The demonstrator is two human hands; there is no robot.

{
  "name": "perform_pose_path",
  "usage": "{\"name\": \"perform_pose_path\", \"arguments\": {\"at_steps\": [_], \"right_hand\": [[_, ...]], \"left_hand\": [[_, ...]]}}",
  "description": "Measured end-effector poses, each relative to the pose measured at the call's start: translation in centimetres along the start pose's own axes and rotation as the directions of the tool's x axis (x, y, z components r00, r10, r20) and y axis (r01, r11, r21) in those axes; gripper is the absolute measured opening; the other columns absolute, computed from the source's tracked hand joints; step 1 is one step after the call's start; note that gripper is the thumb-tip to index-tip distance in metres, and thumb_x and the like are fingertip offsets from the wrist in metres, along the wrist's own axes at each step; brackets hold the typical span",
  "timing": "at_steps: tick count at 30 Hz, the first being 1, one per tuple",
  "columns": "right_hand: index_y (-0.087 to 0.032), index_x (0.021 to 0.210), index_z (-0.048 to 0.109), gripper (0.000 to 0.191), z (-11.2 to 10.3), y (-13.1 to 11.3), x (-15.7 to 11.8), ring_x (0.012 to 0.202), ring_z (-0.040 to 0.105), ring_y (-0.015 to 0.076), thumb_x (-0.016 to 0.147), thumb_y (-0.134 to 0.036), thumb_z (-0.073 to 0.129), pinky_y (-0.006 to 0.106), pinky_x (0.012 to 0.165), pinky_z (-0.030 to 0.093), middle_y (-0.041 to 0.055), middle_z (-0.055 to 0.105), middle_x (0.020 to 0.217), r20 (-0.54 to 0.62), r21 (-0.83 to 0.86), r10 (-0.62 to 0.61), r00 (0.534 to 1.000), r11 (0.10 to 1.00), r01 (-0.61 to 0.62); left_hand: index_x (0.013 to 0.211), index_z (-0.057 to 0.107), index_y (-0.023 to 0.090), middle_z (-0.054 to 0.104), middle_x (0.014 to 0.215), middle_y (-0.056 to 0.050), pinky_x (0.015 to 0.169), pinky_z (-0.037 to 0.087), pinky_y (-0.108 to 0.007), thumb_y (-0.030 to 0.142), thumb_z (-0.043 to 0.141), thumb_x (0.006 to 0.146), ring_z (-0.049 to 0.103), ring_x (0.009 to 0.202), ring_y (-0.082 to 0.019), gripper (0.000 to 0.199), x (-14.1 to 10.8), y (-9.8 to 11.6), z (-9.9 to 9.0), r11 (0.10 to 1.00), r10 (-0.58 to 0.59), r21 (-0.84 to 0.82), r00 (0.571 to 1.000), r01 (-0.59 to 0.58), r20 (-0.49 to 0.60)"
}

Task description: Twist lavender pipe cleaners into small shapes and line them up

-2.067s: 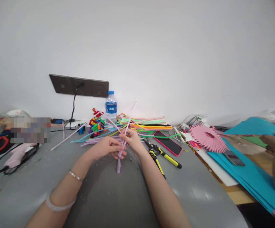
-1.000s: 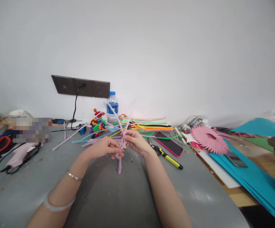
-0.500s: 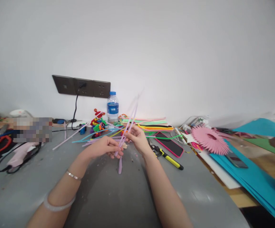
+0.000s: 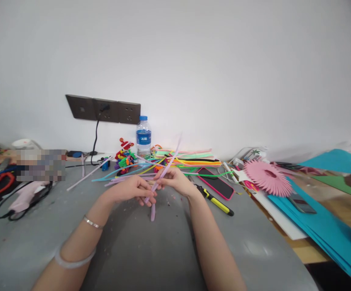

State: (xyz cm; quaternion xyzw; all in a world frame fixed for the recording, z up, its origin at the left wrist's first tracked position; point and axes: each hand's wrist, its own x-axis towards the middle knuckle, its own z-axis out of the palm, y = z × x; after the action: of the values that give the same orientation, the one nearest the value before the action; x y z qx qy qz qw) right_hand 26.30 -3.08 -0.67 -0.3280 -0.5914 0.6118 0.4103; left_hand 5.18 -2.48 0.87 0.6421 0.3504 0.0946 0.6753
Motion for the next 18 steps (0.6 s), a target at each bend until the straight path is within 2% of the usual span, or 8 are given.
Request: {"name": "perform_pose_path", "arguments": {"at_steps": [5, 11, 18], "right_hand": [[-0.015, 0.080, 0.068, 0.021, 0.40, 0.18, 0.32, 0.054, 0.061, 0.0110, 0.068, -0.029, 0.080, 0.022, 0.054, 0.049, 0.0004, 0.068, 0.064, -0.071, -0.011, -0.037, 0.997, 0.999, 0.037], [-0.016, 0.085, 0.065, 0.028, 0.36, 0.42, 0.26, 0.055, 0.063, 0.0119, 0.066, -0.029, 0.081, 0.023, 0.055, 0.050, 0.0002, 0.069, 0.067, -0.075, 0.010, -0.007, 0.997, 1.000, 0.008], [-0.017, 0.081, 0.064, 0.026, 0.55, 0.34, 0.38, 0.055, 0.063, 0.0128, 0.067, -0.031, 0.080, 0.024, 0.056, 0.051, -0.0019, 0.065, 0.061, -0.075, -0.016, -0.044, 0.996, 0.999, 0.043]], "left_hand": [[0.088, 0.076, 0.012, 0.077, 0.092, -0.014, 0.057, 0.053, -0.023, 0.041, 0.074, 0.072, 0.072, 0.071, -0.019, 0.033, 0.02, 0.09, 0.07, 1.000, -0.009, -0.017, 1.000, 0.009, -0.019], [0.087, 0.076, 0.012, 0.076, 0.096, -0.014, 0.061, 0.055, -0.023, 0.041, 0.075, 0.072, 0.072, 0.074, -0.019, 0.032, 0.24, -0.05, 0.15, 0.999, -0.022, -0.033, 0.998, 0.020, -0.056], [0.090, 0.076, 0.013, 0.076, 0.098, -0.014, 0.063, 0.055, -0.024, 0.042, 0.072, 0.075, 0.073, 0.076, -0.020, 0.033, 0.41, -0.33, 0.19, 0.999, 0.016, -0.027, 0.998, -0.018, -0.066]]}}
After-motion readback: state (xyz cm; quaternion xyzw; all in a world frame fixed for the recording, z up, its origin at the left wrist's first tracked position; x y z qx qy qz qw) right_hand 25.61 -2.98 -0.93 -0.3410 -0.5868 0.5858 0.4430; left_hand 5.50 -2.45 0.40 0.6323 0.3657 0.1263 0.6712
